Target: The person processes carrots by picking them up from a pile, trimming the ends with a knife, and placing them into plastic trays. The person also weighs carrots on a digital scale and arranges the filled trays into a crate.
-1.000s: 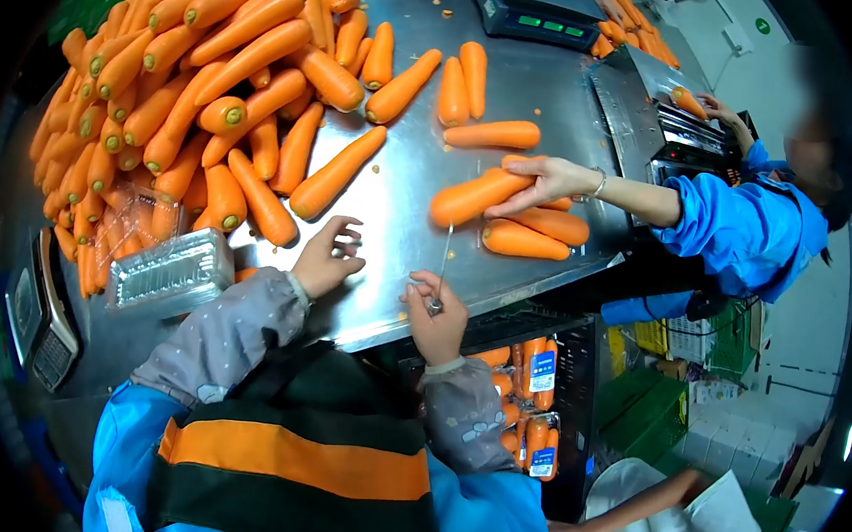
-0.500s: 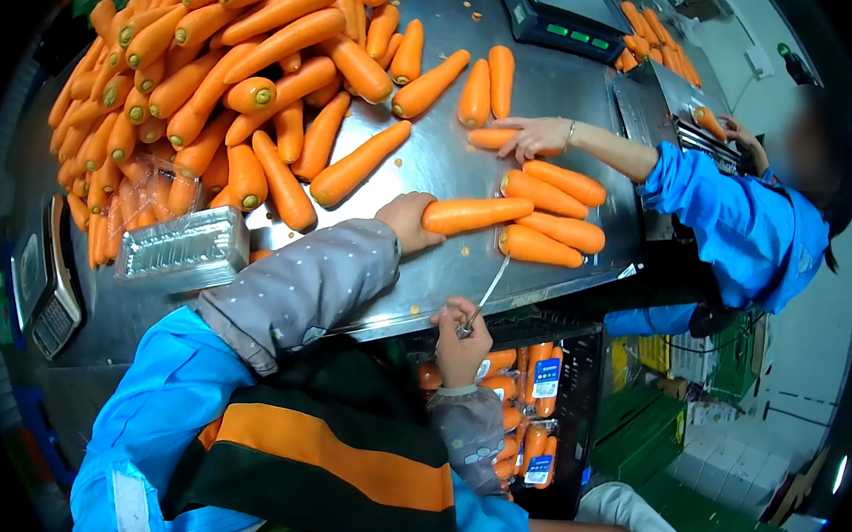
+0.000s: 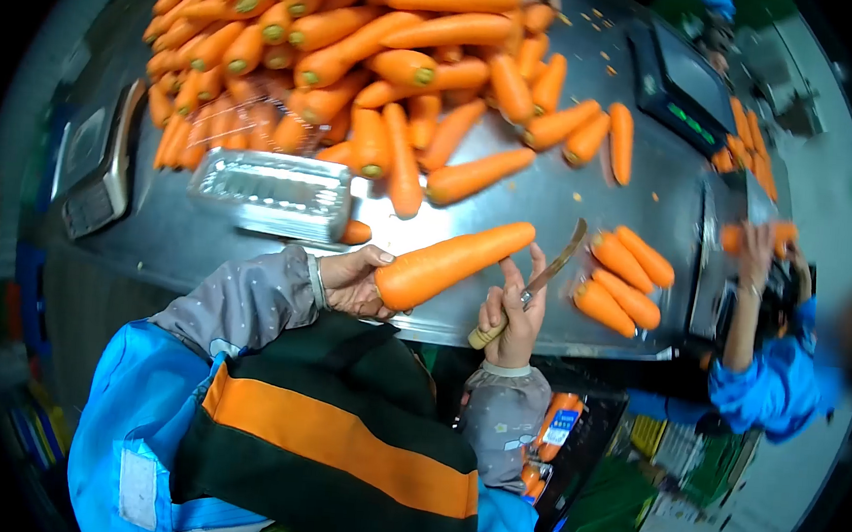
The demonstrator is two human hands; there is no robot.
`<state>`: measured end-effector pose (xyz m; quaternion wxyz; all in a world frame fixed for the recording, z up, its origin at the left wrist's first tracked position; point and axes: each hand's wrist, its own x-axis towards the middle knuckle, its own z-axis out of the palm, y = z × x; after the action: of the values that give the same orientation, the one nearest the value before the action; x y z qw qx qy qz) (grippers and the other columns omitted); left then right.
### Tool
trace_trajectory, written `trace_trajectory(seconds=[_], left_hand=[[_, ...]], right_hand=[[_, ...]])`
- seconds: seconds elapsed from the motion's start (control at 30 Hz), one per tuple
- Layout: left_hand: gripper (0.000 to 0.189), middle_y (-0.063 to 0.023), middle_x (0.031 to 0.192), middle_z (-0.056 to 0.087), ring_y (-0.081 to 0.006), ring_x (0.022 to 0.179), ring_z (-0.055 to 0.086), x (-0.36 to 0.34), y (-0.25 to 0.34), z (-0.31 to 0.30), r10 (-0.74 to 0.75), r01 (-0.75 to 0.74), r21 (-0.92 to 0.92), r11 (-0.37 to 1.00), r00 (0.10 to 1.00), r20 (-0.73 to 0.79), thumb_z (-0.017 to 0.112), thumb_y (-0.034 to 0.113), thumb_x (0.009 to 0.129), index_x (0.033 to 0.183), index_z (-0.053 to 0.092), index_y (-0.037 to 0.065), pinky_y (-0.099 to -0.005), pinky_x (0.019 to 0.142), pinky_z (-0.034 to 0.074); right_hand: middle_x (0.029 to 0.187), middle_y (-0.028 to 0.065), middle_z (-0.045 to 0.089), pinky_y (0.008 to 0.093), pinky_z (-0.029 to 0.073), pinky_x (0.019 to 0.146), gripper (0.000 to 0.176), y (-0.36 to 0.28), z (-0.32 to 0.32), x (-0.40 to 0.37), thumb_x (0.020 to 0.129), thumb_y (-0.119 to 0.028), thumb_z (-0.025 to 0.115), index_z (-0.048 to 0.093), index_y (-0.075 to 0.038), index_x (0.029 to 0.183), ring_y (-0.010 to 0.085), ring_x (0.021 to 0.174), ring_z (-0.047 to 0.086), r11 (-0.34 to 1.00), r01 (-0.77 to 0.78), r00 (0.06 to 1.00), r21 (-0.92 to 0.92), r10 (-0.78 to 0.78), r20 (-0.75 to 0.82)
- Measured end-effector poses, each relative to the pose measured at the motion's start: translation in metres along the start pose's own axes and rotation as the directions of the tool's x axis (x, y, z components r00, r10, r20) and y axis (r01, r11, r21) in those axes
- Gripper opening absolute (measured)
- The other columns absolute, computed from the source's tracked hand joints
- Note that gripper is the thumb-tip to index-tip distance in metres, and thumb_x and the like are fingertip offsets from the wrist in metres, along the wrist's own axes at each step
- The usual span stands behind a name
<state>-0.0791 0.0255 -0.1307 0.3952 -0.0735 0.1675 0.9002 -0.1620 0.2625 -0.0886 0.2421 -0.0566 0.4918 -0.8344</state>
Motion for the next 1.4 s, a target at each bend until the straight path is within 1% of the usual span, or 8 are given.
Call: trace_trajectory(seconds=[0.23, 0.37, 0.47, 0.57, 0.67, 0.83, 1.3, 1.4], left_hand=[[0.063, -0.0246, 0.095, 0.057, -0.0252, 0.065, 0.060, -0.100, -0.016, 0.034, 0.340, -0.287, -0.284, 0.915, 0.928, 0.156, 0.055, 0.041, 0.082, 0.129, 0.040, 0.002, -0.0236, 0.041, 0.049], [0.037, -0.0204, 0.071, 0.058, -0.0249, 0.047, 0.058, -0.150, -0.024, 0.008, 0.402, -0.410, -0.164, 0.897, 0.912, -0.080, 0.040, 0.029, 0.090, 0.077, 0.055, -0.002, -0.0257, 0.044, 0.051], [0.042, -0.0248, 0.102, 0.059, -0.0388, 0.093, 0.063, -0.198, -0.022, 0.009, 0.445, -0.508, -0.162, 0.846, 0.840, -0.312, 0.039, 0.029, 0.090, 0.110, 0.054, -0.005, -0.0385, 0.070, 0.058], [0.053, -0.0206, 0.121, 0.052, -0.0392, 0.110, 0.055, -0.203, -0.030, 0.014, 0.516, -0.581, -0.153, 0.799, 0.794, -0.321, 0.047, 0.034, 0.093, 0.131, 0.036, -0.001, -0.0497, 0.097, 0.043], [0.052, -0.0145, 0.116, 0.055, -0.0326, 0.109, 0.056, -0.213, -0.020, 0.009, 0.632, -0.670, 0.075, 0.739, 0.650, -0.423, 0.049, 0.041, 0.093, 0.127, 0.039, 0.003, -0.0438, 0.096, 0.047], [0.057, -0.0168, 0.071, 0.056, -0.0166, 0.035, 0.042, -0.267, -0.021, 0.006, 0.649, -0.759, -0.127, 0.639, 0.620, -0.442, 0.043, 0.058, 0.088, 0.107, 0.049, 0.005, -0.0256, 0.032, 0.037], [0.056, -0.0183, 0.074, 0.058, -0.0209, 0.049, 0.054, -0.407, -0.135, -0.007, 0.768, -0.996, -0.036, 0.078, 0.083, -0.635, 0.038, 0.057, 0.090, 0.106, 0.050, 0.004, -0.0238, 0.040, 0.040], [0.051, -0.0119, 0.077, 0.055, -0.0208, 0.061, 0.060, -0.442, -0.184, -0.035, 0.416, -0.941, 0.185, 0.284, -0.053, -0.908, 0.053, 0.055, 0.085, 0.101, 0.047, 0.007, -0.0234, 0.040, 0.040]], right_hand=[[0.074, 0.0004, 0.036, 0.0188, 0.032, 0.037, 0.052, 0.025, 0.106, 0.061, 0.093, -0.023, 0.053, 0.030, -0.006, 0.137, 0.0051, 0.047, 0.037, 0.790, -0.433, 0.861, 0.434, 0.220, 0.459], [0.066, -0.0022, 0.042, 0.0189, 0.032, 0.036, 0.029, 0.047, 0.202, 0.070, 0.089, -0.015, 0.058, 0.052, -0.001, 0.113, 0.0044, 0.042, 0.035, 0.921, -0.380, 0.732, -0.082, 0.353, 0.582], [0.067, -0.0018, 0.049, 0.0181, 0.031, 0.035, 0.026, 0.072, 0.254, 0.060, 0.084, -0.007, 0.064, 0.055, 0.001, 0.108, 0.0031, 0.042, 0.040, 0.880, -0.039, 0.824, -0.474, 0.297, 0.482], [0.065, -0.0009, 0.047, 0.0184, 0.027, 0.033, 0.024, 0.092, 0.267, 0.054, 0.088, -0.005, 0.058, 0.052, 0.001, 0.111, 0.0032, 0.039, 0.035, 0.892, -0.385, 0.765, -0.237, 0.452, 0.458], [0.063, 0.0004, 0.044, 0.0185, 0.025, 0.033, 0.022, 0.106, 0.296, 0.028, 0.090, -0.006, 0.053, 0.051, 0.002, 0.110, 0.0032, 0.039, 0.032, 0.872, -0.443, 0.688, -0.208, 0.480, 0.544], [0.063, 0.0014, 0.045, 0.0214, 0.028, 0.034, 0.017, 0.117, 0.315, 0.030, 0.087, -0.007, 0.057, 0.051, -0.003, 0.103, 0.0056, 0.040, 0.033, 0.891, -0.419, 0.809, -0.177, 0.454, 0.373], [0.064, 0.0015, 0.046, 0.0181, 0.031, 0.034, 0.012, 0.160, 0.357, 0.019, 0.088, -0.008, 0.055, 0.052, -0.006, 0.100, 0.0065, 0.042, 0.038, 0.862, -0.407, 0.731, -0.301, 0.505, 0.458], [0.065, 0.0003, 0.046, 0.0174, 0.033, 0.035, 0.012, 0.161, 0.368, 0.015, 0.089, -0.010, 0.055, 0.051, -0.006, 0.101, 0.0055, 0.041, 0.039, 0.867, -0.322, 0.749, -0.381, 0.479, 0.457]])
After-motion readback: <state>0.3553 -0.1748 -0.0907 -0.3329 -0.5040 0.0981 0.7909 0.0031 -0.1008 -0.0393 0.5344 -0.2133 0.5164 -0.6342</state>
